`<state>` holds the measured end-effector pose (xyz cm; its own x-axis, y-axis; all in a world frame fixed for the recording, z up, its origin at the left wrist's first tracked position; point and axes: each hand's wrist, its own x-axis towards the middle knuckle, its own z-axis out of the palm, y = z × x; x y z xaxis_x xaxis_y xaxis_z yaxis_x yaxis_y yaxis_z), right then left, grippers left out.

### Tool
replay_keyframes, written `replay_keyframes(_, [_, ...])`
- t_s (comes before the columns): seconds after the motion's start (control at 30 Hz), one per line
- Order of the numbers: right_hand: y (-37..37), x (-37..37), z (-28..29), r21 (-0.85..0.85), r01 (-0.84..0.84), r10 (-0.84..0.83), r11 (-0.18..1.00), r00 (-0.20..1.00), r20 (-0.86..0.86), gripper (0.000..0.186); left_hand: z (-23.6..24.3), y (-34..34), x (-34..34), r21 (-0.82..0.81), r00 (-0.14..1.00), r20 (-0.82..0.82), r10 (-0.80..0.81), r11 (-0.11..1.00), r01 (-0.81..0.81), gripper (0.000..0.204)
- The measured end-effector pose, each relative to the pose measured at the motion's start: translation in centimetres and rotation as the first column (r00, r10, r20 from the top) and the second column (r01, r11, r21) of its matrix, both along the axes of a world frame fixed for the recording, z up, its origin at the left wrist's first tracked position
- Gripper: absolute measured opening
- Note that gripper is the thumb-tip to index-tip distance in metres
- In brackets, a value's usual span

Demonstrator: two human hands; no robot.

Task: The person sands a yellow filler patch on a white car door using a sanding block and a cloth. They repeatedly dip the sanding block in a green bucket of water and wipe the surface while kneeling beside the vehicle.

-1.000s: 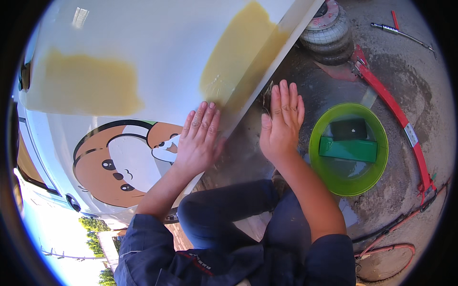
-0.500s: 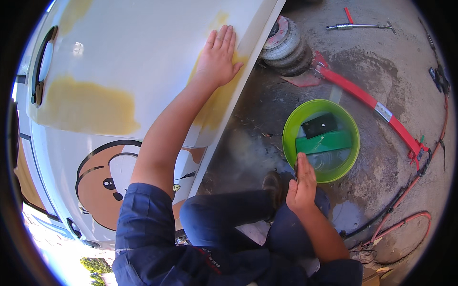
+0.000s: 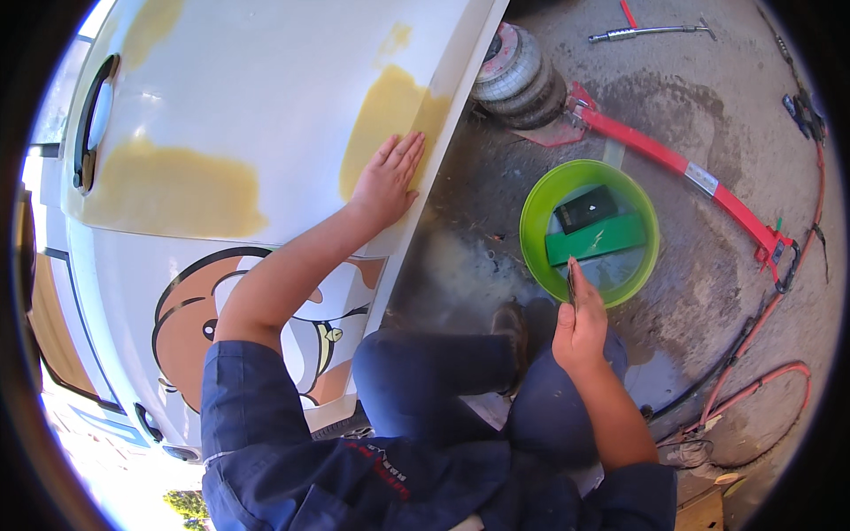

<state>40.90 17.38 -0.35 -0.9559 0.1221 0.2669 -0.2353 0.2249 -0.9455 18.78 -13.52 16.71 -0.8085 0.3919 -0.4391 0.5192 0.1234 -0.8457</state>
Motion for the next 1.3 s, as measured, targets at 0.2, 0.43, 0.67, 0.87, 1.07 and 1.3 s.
replay_keyframes(0.2, [0.7,1.5,-0.3,0.052,0.01,-0.01,0.999,1.0,-0.003,0.063,-2.9,6.7,-12.0,-0.096,0.992,-0.117,-0.037,0.995,0.025,0.084])
replay_keyframes(0.43, [0.7,1.6,-0.4,-0.061,-0.041,0.045,0.997,0.997,0.057,0.059,-3.8,2.2,-4.5,-0.194,0.999,0.048,-0.011,0.981,0.02,0.089])
replay_keyframes(0.67, [0.4,1.3,-0.6,-0.226,-0.066,0.08,0.972,0.996,0.05,0.056,-2.6,-3.9,8.7,-0.32,0.969,0.236,0.077,0.948,0.003,0.089])
replay_keyframes(0.87, [0.2,1.1,-0.7,-0.411,-0.088,0.148,0.907,0.982,0.117,0.049,-1.2,-2.7,6.0,-0.191,0.939,0.326,0.106,0.981,-0.045,0.085])
replay_keyframes(1.07, [-2.8,-1.6,-0.9,-0.629,-0.136,0.319,0.765,0.929,0.187,0.048,-0.5,-0.2,9.9,0.756,0.974,0.12,0.19,0.618,-0.214,0.072])
replay_keyframes(1.3, [-9.3,-8.8,0.3,-0.839,-0.083,0.481,0.538,0.847,0.225,0.037,-1.3,-0.4,17.7,0.812,0.706,0.267,0.656,-0.548,0.203,0.087])
